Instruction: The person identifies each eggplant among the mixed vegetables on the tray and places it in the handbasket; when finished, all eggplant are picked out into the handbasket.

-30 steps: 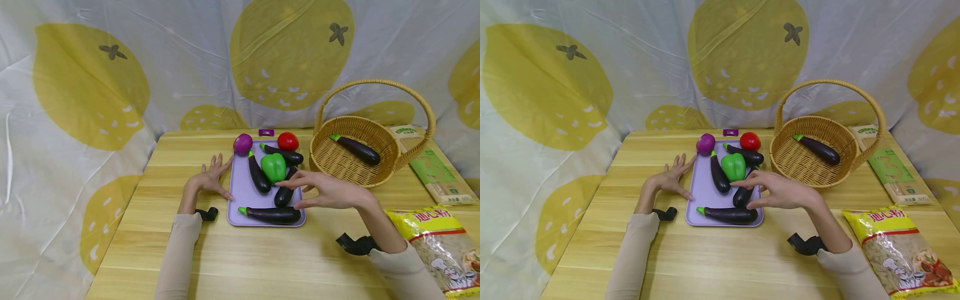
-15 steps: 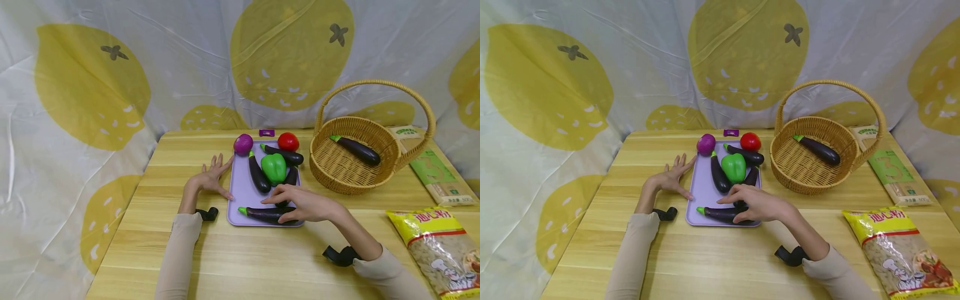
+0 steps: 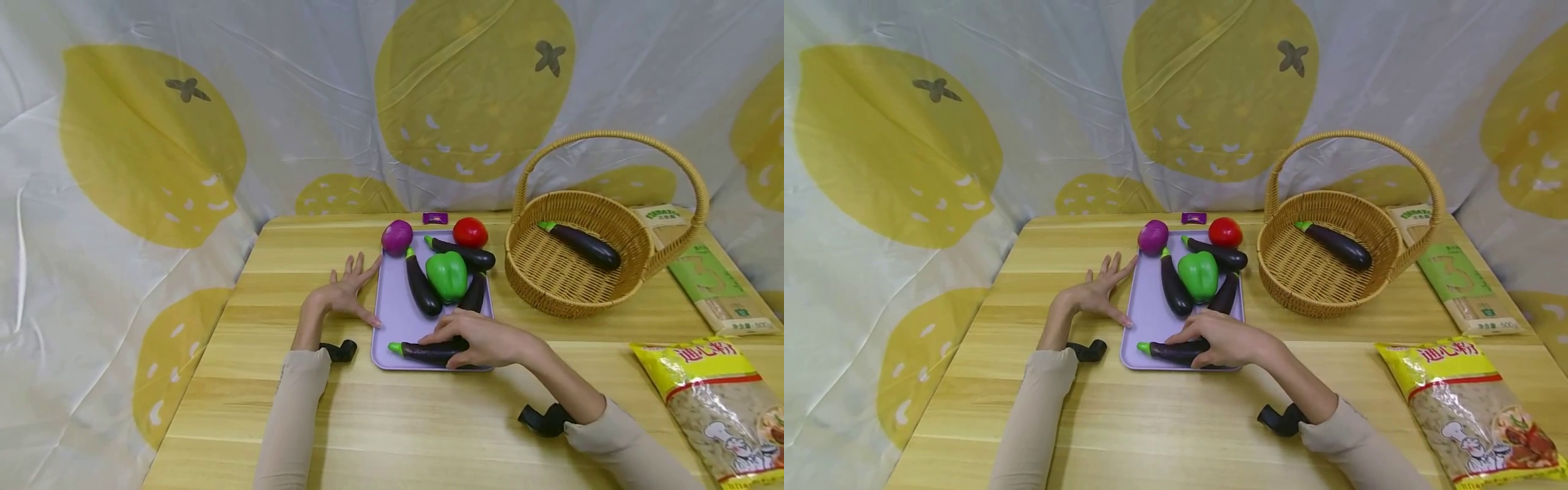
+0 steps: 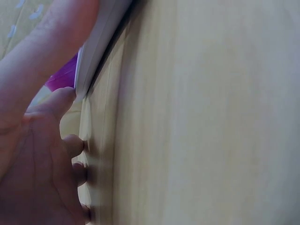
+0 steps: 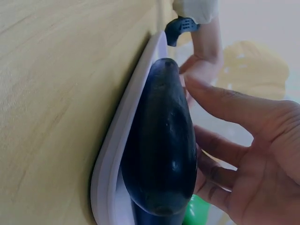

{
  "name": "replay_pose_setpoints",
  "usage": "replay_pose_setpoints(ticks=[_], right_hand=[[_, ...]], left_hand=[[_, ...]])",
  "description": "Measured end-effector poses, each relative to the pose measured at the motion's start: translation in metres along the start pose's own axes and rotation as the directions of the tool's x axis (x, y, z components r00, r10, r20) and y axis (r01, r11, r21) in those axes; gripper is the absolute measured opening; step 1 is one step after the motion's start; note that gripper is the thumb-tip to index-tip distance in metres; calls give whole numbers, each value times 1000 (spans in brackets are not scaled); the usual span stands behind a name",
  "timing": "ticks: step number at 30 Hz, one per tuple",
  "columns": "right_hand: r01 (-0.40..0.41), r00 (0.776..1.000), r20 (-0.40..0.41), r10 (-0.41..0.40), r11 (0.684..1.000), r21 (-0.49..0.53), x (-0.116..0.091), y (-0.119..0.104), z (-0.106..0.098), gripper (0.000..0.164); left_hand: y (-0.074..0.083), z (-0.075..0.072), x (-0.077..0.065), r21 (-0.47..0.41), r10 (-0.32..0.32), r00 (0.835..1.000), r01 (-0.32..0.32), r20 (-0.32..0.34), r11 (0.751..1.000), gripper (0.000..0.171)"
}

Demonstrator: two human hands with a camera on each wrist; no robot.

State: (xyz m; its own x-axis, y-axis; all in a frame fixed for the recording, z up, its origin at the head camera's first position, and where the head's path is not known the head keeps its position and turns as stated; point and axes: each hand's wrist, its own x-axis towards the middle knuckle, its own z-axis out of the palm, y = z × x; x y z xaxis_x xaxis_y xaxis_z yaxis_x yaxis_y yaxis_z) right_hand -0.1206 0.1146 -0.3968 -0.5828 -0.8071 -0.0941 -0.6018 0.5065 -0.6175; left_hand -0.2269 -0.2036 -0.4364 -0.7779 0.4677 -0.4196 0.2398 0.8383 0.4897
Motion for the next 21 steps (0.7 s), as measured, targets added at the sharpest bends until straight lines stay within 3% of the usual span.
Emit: replay_pose_setpoints(ticks=[21], right_hand=[[-8,1000,1,8,997,-80,2,-4,8,42]], left_hand=[[1,0,-1,-4,1,1000,-1,-1,1000,141]])
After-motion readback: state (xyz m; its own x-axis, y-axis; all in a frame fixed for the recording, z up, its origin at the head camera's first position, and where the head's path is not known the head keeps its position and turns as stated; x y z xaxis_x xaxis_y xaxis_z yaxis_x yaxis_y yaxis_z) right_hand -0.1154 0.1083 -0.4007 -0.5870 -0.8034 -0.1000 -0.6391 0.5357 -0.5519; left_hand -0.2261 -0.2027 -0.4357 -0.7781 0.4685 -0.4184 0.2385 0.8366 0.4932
